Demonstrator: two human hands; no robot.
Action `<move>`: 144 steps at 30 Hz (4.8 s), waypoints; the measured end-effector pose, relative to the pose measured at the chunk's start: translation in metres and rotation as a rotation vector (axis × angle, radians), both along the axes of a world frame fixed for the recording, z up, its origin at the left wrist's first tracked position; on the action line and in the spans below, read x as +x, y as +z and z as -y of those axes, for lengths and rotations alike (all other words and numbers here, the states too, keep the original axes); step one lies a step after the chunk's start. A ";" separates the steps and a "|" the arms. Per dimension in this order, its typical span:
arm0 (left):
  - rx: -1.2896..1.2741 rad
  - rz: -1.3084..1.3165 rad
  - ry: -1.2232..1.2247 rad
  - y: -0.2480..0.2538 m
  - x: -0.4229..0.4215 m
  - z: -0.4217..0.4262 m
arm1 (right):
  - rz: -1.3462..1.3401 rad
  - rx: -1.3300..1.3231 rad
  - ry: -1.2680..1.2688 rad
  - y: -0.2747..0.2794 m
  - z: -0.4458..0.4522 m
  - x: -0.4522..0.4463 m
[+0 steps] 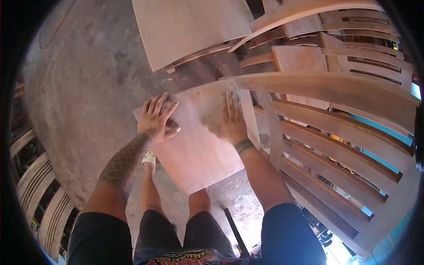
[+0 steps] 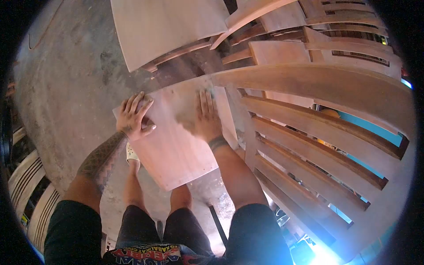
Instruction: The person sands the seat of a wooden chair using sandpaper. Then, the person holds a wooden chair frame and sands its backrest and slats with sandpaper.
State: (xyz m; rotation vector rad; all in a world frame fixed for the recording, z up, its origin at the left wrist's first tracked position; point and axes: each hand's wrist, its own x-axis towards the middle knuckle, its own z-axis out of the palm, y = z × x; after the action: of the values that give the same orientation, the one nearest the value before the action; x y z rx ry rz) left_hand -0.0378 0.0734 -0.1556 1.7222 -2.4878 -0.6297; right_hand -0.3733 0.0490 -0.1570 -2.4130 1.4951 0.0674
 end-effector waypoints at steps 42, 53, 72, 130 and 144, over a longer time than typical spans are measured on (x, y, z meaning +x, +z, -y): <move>0.036 0.076 0.003 -0.006 0.001 -0.003 | 0.073 -0.211 -0.037 -0.029 0.026 0.081; -0.030 0.048 0.002 -0.010 0.000 -0.007 | -0.018 -0.170 0.247 -0.011 -0.063 0.036; -0.029 0.033 -0.002 -0.006 0.001 -0.004 | 0.117 -0.120 -0.050 -0.015 0.037 0.085; 0.083 -0.247 1.096 -0.016 -0.002 -0.021 | -0.031 -0.065 0.366 0.003 -0.207 0.046; -0.023 -0.327 1.064 -0.027 0.005 -0.016 | 0.055 0.161 0.326 0.004 -0.209 0.043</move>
State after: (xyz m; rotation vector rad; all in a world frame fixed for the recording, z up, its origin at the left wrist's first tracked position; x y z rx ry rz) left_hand -0.0326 0.0891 -0.1829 2.3004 -1.0866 -0.6456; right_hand -0.3302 0.2583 -0.1530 -2.4789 1.0193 0.1816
